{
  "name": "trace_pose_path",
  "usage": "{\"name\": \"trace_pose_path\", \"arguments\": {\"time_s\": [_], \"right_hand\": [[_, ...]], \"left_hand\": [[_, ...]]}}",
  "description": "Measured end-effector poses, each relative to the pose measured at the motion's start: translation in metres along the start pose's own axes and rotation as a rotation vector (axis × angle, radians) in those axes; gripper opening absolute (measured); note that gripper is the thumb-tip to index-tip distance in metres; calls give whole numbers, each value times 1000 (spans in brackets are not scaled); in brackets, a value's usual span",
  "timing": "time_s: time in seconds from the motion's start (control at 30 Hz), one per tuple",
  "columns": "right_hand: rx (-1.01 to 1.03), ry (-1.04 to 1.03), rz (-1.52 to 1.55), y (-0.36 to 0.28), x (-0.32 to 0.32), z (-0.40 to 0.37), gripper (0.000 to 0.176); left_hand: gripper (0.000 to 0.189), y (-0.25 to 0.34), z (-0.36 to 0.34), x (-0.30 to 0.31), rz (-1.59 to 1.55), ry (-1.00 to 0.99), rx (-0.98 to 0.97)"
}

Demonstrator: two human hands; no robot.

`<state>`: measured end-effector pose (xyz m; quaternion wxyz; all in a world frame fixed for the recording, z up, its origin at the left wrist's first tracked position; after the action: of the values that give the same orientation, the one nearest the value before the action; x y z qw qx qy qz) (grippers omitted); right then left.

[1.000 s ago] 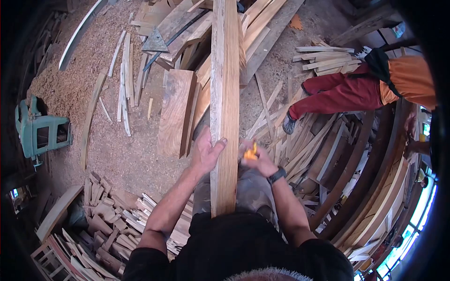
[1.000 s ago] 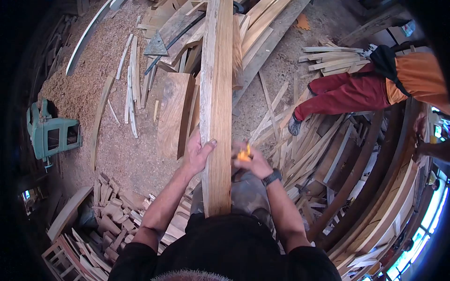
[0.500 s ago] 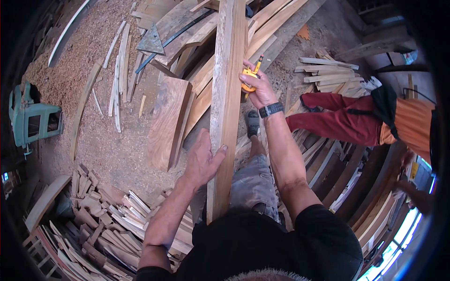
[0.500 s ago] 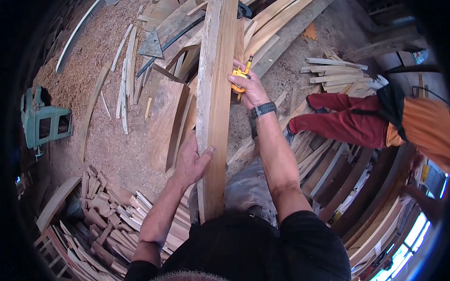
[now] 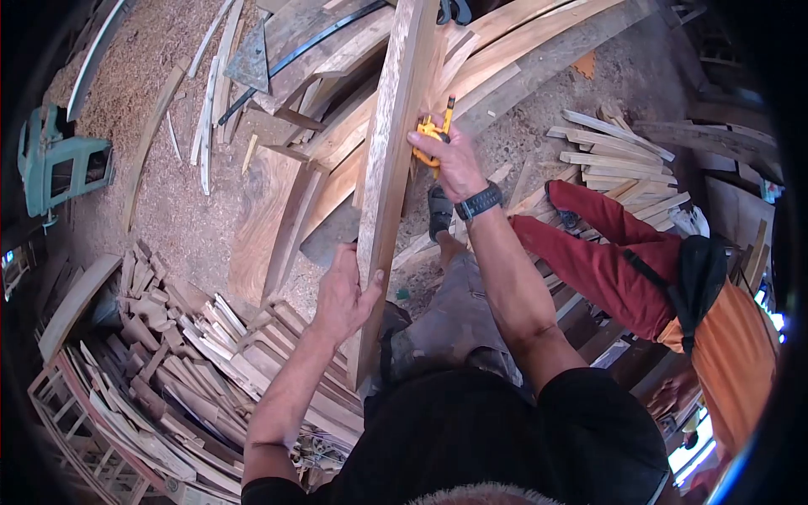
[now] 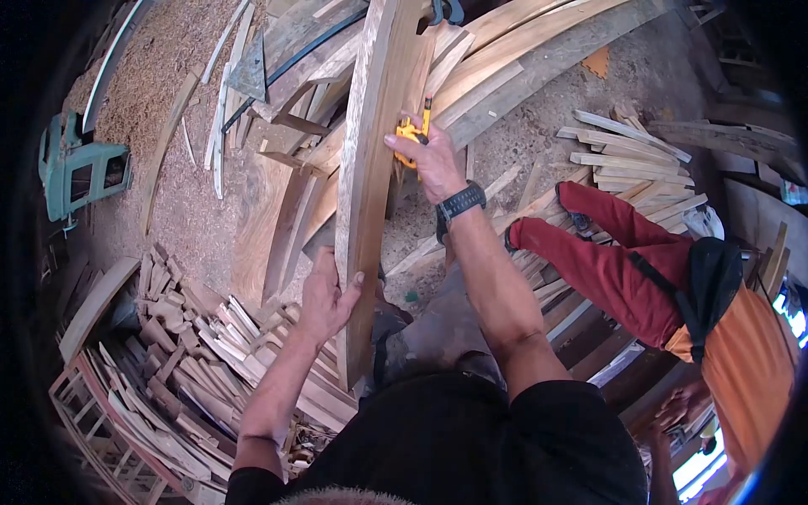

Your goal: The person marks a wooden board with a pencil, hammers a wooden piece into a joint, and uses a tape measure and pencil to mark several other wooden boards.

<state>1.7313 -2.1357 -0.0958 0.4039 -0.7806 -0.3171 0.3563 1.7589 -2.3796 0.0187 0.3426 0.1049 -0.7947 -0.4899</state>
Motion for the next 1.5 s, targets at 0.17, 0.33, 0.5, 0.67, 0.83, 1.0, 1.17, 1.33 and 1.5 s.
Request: {"name": "trace_pose_path", "arguments": {"time_s": [0.17,0.33,0.5,0.67,0.83,1.0,1.17,1.33,1.5], "right_hand": [[-10,15,-33,-3,9,9,59],[-69,-26,-73,3,11,8,49],[-67,33,-68,-2,13,4,44],[-134,49,-72,0,11,-1,35],[-131,91,-103,1,10,1,29],[-188,74,-163,-7,13,2,26],[-331,30,-608,-19,27,10,26],[-158,245,-333,-25,52,28,43],[-160,368,-121,-14,68,64,46]], "left_hand": [[38,12,13,-2,6,5,67],[36,-3,10,-6,32,-31,143],[35,-7,10,-9,31,-47,140],[33,-6,4,-7,26,-42,152],[32,-14,5,-4,18,-26,75],[28,-15,6,-4,6,-3,121],[37,-20,2,-10,43,-17,238],[36,-23,1,-25,55,8,247],[37,-18,2,-26,70,29,233]]}}
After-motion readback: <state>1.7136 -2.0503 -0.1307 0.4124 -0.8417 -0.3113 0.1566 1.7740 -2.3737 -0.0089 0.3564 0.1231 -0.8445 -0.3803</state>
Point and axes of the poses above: each hand's wrist, its own z-axis towards the middle knuckle, its own x-axis out of the back of the hand, y = z × x, the point moved 9 cm from there along z, towards the middle knuckle, and after that the axes turned 11 degrees about -z, right-handed, at the moved point
